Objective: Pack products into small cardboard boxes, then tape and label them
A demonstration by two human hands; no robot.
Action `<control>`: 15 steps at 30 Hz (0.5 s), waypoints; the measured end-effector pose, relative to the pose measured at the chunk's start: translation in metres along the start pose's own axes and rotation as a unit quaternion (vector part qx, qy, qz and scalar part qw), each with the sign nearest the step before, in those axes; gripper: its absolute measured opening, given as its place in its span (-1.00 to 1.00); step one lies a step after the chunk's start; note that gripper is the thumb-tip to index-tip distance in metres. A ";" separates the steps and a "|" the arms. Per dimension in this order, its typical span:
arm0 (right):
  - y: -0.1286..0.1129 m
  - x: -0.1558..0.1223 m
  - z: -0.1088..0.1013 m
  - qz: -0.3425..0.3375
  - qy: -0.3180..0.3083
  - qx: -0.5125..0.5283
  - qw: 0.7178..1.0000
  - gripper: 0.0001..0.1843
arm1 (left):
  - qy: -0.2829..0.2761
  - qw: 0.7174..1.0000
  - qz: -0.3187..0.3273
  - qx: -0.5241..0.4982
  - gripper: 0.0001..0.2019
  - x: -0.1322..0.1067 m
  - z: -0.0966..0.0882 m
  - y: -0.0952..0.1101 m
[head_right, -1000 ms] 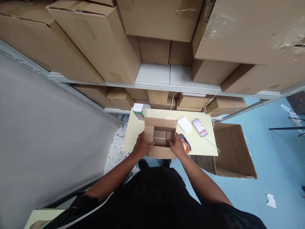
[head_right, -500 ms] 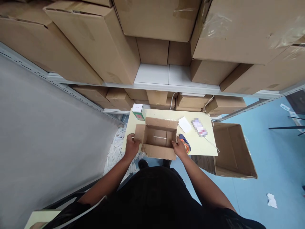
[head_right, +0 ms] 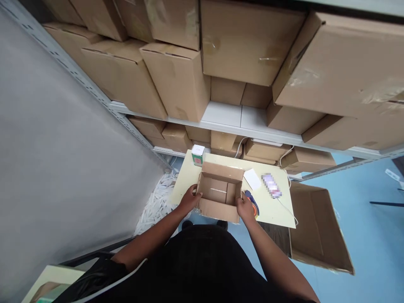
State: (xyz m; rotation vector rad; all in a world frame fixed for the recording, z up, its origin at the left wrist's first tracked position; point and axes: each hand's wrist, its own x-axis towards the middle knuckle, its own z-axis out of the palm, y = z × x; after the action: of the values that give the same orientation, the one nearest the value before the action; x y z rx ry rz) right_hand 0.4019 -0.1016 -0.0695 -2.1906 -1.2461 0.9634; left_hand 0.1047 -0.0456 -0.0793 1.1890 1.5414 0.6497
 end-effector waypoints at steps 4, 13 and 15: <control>-0.021 -0.017 -0.001 -0.043 -0.006 0.004 0.999 -0.48 | 0.021 0.998 -0.015 -0.055 -0.28 -0.017 -0.028 -0.010; -0.066 -0.008 0.006 -0.173 -0.088 -0.005 0.981 -0.41 | 0.158 0.939 -0.031 -0.303 -0.05 -0.094 -0.042 -0.019; -0.073 0.002 0.009 -0.204 -0.126 -0.012 0.971 -0.40 | 0.201 0.930 -0.016 -0.306 -0.16 -0.120 -0.032 -0.019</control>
State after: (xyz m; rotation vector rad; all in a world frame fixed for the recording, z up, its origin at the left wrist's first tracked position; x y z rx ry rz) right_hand 0.3551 -0.0630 -0.0274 -1.7588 -1.7471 1.0730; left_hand 0.0646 -0.1574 -0.0383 0.5732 1.5099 1.3007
